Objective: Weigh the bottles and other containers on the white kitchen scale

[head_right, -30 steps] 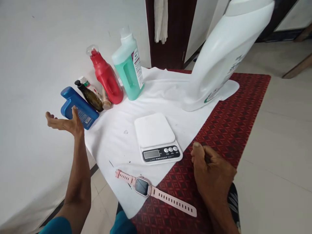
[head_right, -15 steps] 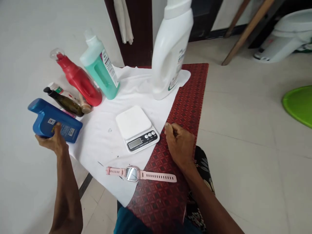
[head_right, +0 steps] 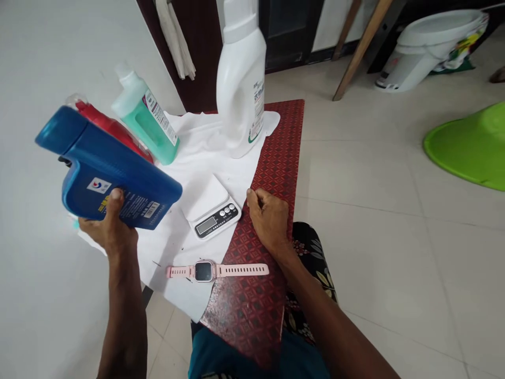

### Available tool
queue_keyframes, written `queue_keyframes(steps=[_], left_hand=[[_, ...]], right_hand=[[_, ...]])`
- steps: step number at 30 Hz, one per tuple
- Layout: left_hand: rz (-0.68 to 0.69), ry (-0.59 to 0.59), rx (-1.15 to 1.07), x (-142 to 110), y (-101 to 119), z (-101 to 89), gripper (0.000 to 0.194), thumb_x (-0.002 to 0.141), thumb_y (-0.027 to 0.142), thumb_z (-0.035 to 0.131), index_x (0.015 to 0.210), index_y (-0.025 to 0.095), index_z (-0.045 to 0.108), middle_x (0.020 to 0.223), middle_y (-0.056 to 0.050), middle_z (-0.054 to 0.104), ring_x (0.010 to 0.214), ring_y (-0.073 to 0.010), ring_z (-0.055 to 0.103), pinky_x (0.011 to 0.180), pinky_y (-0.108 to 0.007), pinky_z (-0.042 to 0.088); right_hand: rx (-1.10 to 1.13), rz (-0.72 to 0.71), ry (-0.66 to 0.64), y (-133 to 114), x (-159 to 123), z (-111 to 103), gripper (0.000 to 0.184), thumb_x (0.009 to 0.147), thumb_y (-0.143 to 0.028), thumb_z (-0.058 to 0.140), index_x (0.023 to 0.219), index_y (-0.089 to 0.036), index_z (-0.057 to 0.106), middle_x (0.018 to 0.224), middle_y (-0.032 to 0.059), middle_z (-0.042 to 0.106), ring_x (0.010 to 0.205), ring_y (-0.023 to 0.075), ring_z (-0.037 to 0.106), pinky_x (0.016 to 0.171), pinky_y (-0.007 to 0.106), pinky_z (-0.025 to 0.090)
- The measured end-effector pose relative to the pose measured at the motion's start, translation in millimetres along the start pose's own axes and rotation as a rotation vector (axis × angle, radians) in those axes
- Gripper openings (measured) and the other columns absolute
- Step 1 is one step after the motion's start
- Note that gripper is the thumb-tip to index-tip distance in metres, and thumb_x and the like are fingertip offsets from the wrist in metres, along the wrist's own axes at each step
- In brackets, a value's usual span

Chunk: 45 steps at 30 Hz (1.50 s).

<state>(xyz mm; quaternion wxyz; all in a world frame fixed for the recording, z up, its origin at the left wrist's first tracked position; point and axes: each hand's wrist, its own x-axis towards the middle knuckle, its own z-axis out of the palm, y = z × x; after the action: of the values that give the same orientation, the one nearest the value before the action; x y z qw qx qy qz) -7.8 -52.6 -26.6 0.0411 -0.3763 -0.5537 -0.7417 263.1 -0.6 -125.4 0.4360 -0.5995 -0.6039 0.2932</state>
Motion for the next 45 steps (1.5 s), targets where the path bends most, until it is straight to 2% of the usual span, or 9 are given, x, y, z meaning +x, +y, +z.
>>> queue_keyframes(steps=[6, 13, 19, 24, 32, 35, 38, 41, 45], left_hand=[[-0.009, -0.188, -0.013, -24.0, 1.4, 45.9, 0.064, 0.070, 0.052, 0.098, 0.118, 0.021, 0.070, 0.108, -0.004, 0.076, 0.096, -0.0232, 0.077, 0.092, -0.046, 0.068], [-0.008, -0.219, 0.032, -36.1, -1.6, 67.0, 0.062, 0.067, 0.049, 0.100, 0.112, 0.021, 0.068, 0.100, -0.001, 0.074, 0.088, -0.0189, 0.074, 0.084, -0.038, 0.067], [-0.038, -0.249, 0.046, -43.0, -7.0, 68.5, 0.064, 0.067, 0.053, 0.100, 0.111, 0.021, 0.067, 0.098, 0.000, 0.073, 0.087, -0.0187, 0.073, 0.085, -0.038, 0.066], [-0.101, -0.389, 0.070, -36.8, -8.7, 54.4, 0.078, 0.066, 0.061, 0.100, 0.124, 0.022, 0.066, 0.112, -0.007, 0.075, 0.098, -0.0231, 0.075, 0.091, -0.040, 0.065], [0.059, -0.496, 0.062, -9.4, 7.2, 26.6, 0.092, 0.067, 0.081, 0.091, 0.135, 0.027, 0.063, 0.127, -0.011, 0.067, 0.126, -0.0325, 0.068, 0.103, -0.047, 0.062], [0.031, -0.568, 0.130, -9.8, 14.6, 26.8, 0.091, 0.067, 0.071, 0.097, 0.139, 0.029, 0.062, 0.135, -0.011, 0.067, 0.129, -0.0325, 0.069, 0.106, -0.048, 0.061], [-0.090, -0.605, 0.176, -15.3, 15.1, 31.3, 0.076, 0.069, 0.053, 0.102, 0.131, 0.026, 0.068, 0.126, -0.009, 0.074, 0.113, -0.0277, 0.075, 0.096, -0.042, 0.065], [-0.161, -0.534, 0.138, -17.1, 9.5, 37.9, 0.060, 0.069, 0.046, 0.102, 0.117, 0.021, 0.075, 0.109, -0.006, 0.078, 0.095, -0.0230, 0.075, 0.088, -0.038, 0.067], [-0.121, -0.431, 0.083, -2.8, -2.3, 58.8, 0.052, 0.065, 0.042, 0.101, 0.104, 0.019, 0.076, 0.099, -0.004, 0.078, 0.088, -0.0204, 0.074, 0.087, -0.038, 0.067]], right_hand=[[0.049, -0.009, 0.013, 0.1, 2.0, -1.0, 0.046, 0.101, -0.051, 0.049, 0.063, -0.026, 0.051, 0.055, -0.0009, 0.052, 0.056, 0.0162, 0.046, 0.065, 0.034, 0.033], [0.085, 0.000, 0.015, -0.6, 4.0, -1.5, 0.045, 0.100, -0.053, 0.048, 0.063, -0.026, 0.048, 0.056, 0.0010, 0.056, 0.056, 0.0164, 0.046, 0.064, 0.034, 0.031], [0.099, 0.010, 0.008, -2.1, 3.8, -3.1, 0.047, 0.100, -0.054, 0.048, 0.061, -0.027, 0.044, 0.052, -0.0024, 0.045, 0.053, 0.0152, 0.040, 0.064, 0.034, 0.028], [0.085, 0.017, -0.005, -0.6, 3.7, -2.8, 0.046, 0.100, -0.054, 0.048, 0.064, -0.026, 0.051, 0.055, -0.0006, 0.053, 0.055, 0.0165, 0.047, 0.065, 0.034, 0.031], [0.081, 0.008, -0.007, -1.5, 2.7, -3.6, 0.046, 0.101, -0.053, 0.048, 0.064, -0.026, 0.052, 0.053, -0.0010, 0.050, 0.054, 0.0168, 0.046, 0.065, 0.034, 0.031], [0.083, 0.006, -0.018, -1.5, 2.6, -3.9, 0.046, 0.101, -0.052, 0.047, 0.064, -0.026, 0.053, 0.054, -0.0004, 0.052, 0.056, 0.0171, 0.048, 0.065, 0.034, 0.031], [0.090, 0.001, -0.017, -0.9, 2.9, -3.7, 0.046, 0.102, -0.052, 0.048, 0.064, -0.026, 0.050, 0.056, -0.0001, 0.054, 0.057, 0.0168, 0.048, 0.065, 0.034, 0.032], [0.090, 0.008, -0.011, -0.4, 3.3, -3.4, 0.047, 0.102, -0.051, 0.049, 0.063, -0.026, 0.044, 0.055, -0.0009, 0.051, 0.055, 0.0159, 0.042, 0.064, 0.033, 0.029], [0.103, 0.016, -0.027, 0.5, 4.2, -3.7, 0.048, 0.103, -0.051, 0.049, 0.062, -0.027, 0.039, 0.054, -0.0011, 0.049, 0.054, 0.0157, 0.040, 0.063, 0.033, 0.028]])
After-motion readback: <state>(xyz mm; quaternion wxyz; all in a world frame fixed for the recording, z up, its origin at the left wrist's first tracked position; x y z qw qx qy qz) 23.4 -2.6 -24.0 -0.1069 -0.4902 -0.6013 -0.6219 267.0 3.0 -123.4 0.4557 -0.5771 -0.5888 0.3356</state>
